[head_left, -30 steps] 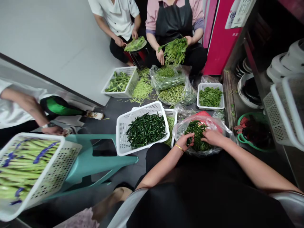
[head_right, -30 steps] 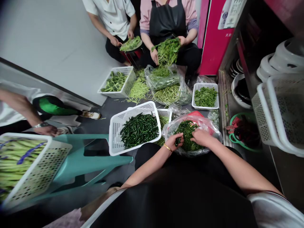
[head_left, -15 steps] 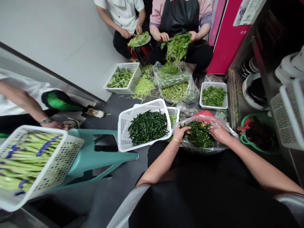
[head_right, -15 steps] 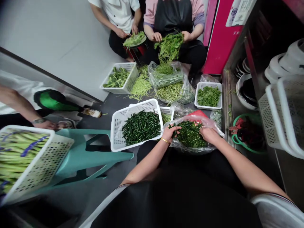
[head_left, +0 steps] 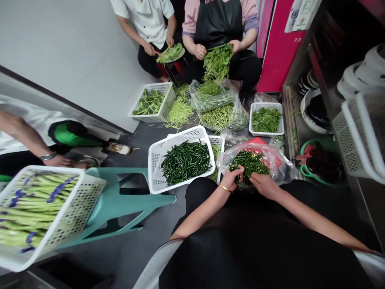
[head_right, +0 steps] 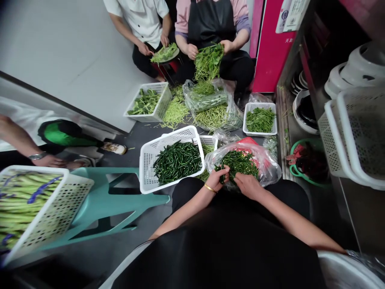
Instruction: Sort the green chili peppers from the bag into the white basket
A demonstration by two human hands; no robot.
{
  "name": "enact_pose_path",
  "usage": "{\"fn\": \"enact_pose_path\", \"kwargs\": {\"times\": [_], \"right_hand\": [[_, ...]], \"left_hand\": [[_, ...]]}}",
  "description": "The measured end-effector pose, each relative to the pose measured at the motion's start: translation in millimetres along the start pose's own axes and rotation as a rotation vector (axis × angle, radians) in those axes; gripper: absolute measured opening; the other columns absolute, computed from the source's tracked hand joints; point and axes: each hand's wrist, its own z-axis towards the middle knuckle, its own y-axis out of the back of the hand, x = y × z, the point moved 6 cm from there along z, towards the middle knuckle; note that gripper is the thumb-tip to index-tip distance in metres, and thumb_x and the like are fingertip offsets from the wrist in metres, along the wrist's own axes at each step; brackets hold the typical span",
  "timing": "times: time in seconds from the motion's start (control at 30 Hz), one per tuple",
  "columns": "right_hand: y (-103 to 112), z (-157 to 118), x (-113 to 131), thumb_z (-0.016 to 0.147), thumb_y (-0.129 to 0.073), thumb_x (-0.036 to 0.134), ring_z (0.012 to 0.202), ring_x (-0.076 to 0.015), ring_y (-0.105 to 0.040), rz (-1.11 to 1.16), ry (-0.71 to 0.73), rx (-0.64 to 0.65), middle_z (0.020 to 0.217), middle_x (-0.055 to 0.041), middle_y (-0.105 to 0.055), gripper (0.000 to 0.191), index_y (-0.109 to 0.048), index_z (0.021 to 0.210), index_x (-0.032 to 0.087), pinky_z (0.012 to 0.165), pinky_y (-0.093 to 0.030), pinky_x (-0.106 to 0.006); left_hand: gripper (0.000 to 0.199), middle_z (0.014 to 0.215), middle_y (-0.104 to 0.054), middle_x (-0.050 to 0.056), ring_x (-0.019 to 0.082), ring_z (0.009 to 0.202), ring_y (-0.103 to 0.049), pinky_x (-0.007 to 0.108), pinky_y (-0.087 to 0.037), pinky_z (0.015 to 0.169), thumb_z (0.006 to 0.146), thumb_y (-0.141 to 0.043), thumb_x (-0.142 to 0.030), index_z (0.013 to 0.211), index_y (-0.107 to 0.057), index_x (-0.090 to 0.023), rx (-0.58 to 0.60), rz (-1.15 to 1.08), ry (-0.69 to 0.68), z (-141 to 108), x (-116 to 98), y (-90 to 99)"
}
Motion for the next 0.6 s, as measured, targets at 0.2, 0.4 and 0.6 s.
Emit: {"fn": "enact_pose_path", "kwargs": {"times": [0.2,0.4,0.6], "right_hand": [[19,22,-24,0.101,-0.041,0.036,0.082,-0.0195,-0.064,-0.194,-0.052,0.343,0.095,-0.0072,-0.068,0.032,-0.070,0.105,0.022,0.076,-0.048,-0.029],[17,90,-59,0.097,-0.045,0.020,0.108,-0.0266,-0.063,-0.618,-0.155,0.271,0.129,-0.0161,-0.060,0.041,-0.068,0.130,0.025,0.089,-0.048,-0.035],[51,98,-82,0.095,-0.054,0.034,0.101,-0.0222,-0.066,-0.191,-0.175,-0.062,0.109,-0.0066,-0.073,0.025,-0.075,0.101,0.021,0.093,-0.050,-0.034]], "left_hand": [[0.032,0.058,-0.044,-0.004,0.005,0.048,-0.036,0.020,-0.021,0.044,0.056,-0.079,-0.028,0.072,-0.053,-0.016,0.122,-0.105,0.109,-4,-14,6.4],[0.031,0.066,-0.040,0.000,0.010,0.062,-0.045,0.026,-0.039,0.058,0.062,-0.067,-0.026,0.060,-0.037,-0.018,0.078,-0.255,0.065,-5,-24,17.5],[0.035,0.061,-0.043,-0.004,0.009,0.052,-0.042,0.024,-0.036,0.050,0.059,-0.076,-0.028,0.069,-0.044,-0.020,0.104,-0.207,0.122,-2,-22,16.1]]}}
